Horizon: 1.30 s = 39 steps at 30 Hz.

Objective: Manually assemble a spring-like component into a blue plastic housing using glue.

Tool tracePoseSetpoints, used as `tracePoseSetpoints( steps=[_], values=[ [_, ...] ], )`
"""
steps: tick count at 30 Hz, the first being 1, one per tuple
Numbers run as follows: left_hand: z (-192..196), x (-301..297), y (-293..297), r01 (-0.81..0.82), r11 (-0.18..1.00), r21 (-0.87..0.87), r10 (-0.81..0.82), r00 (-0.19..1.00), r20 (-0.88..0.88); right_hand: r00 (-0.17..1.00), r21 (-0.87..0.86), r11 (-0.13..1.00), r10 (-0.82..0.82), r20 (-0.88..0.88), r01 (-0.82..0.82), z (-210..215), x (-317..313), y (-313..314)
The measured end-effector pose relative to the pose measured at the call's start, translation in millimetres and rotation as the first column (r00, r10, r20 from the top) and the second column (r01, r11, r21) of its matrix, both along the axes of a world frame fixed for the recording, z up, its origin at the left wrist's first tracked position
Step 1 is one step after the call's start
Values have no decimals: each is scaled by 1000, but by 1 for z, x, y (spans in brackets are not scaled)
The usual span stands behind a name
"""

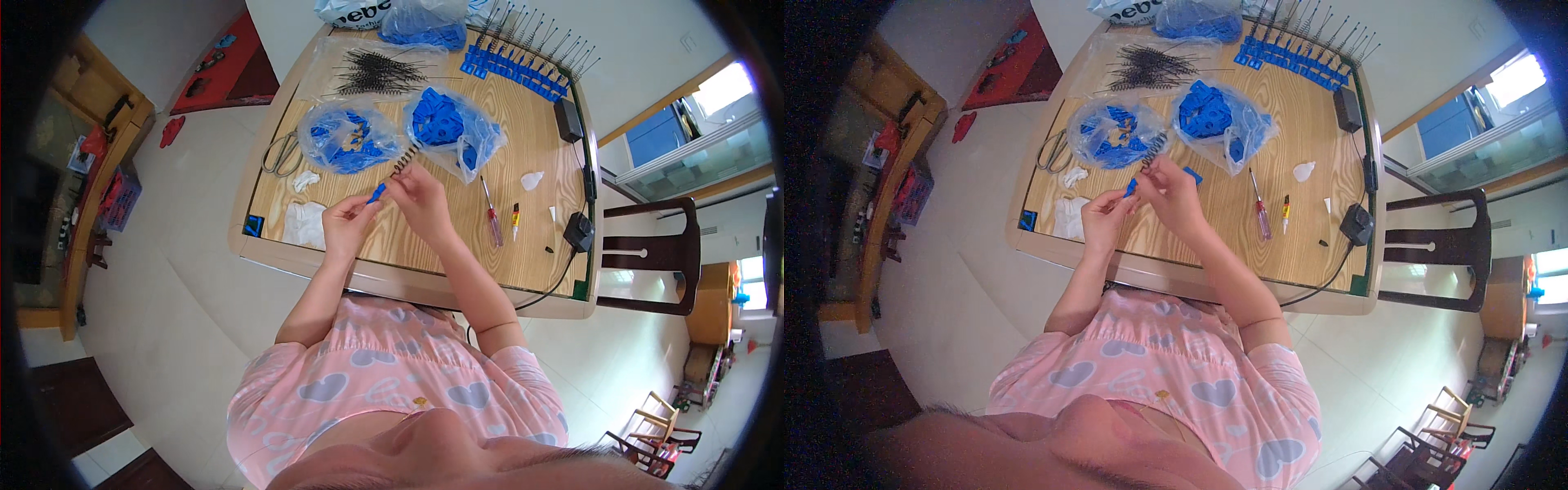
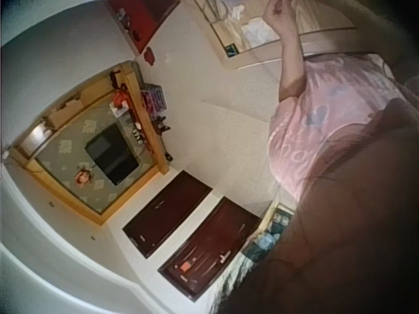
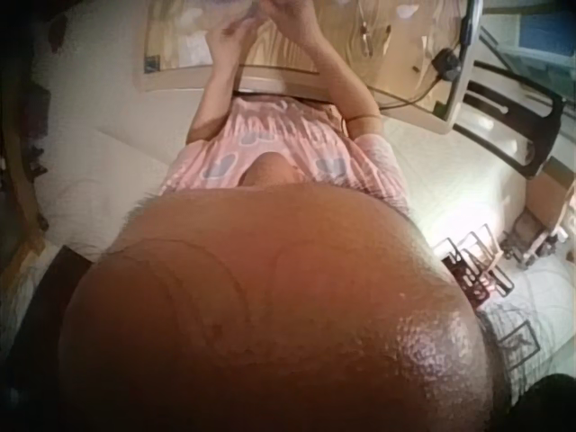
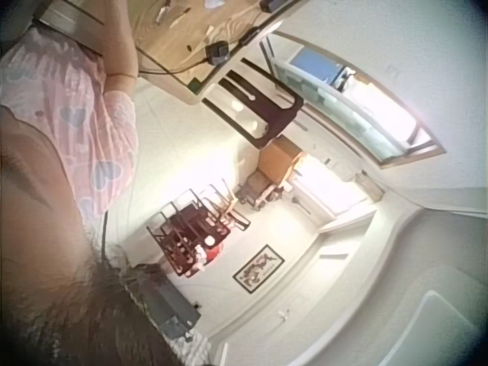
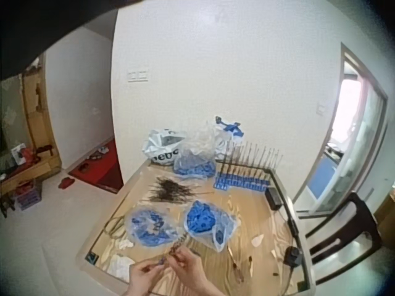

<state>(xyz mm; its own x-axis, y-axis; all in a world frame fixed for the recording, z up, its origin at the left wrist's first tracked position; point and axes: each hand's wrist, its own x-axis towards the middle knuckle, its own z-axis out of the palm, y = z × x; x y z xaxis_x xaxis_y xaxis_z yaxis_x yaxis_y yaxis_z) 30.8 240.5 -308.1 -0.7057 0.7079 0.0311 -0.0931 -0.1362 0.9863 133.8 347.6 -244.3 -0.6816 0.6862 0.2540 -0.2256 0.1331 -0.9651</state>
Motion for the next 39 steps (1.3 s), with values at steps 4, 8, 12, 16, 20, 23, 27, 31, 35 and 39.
tracePoseSetpoints(
  steps=[4,8,12,16,20,23,27,31,35,39],
  values=[
    [25,1,12,35,997,72,-41,996,82,993,-21,995,103,59,-102,5,-13,29],
    [36,-3,26,47,997,68,-55,992,115,979,-51,982,187,87,-183,15,-24,53],
    [42,-4,36,67,992,110,-82,988,128,973,-64,981,189,129,-182,28,-24,64],
    [51,-1,42,69,990,127,-88,984,152,966,-44,980,197,167,-193,36,-21,69],
    [57,1,44,84,987,137,-106,982,159,972,-38,986,169,164,-165,38,-21,71],
    [54,-2,47,74,984,160,-95,987,130,963,-40,983,185,195,-181,40,-19,72],
    [48,0,54,-37,981,191,40,999,-10,976,-19,989,147,162,-146,40,-16,68],
    [43,-2,56,-80,980,184,105,986,-129,979,6,983,183,94,-184,35,-13,65],
    [39,-8,54,-2,999,37,10,976,-219,988,-5,990,138,68,-138,31,-10,65],
    [44,-13,58,209,969,130,-172,953,-248,998,-4,998,65,20,-65,16,-8,79]
  ],
)
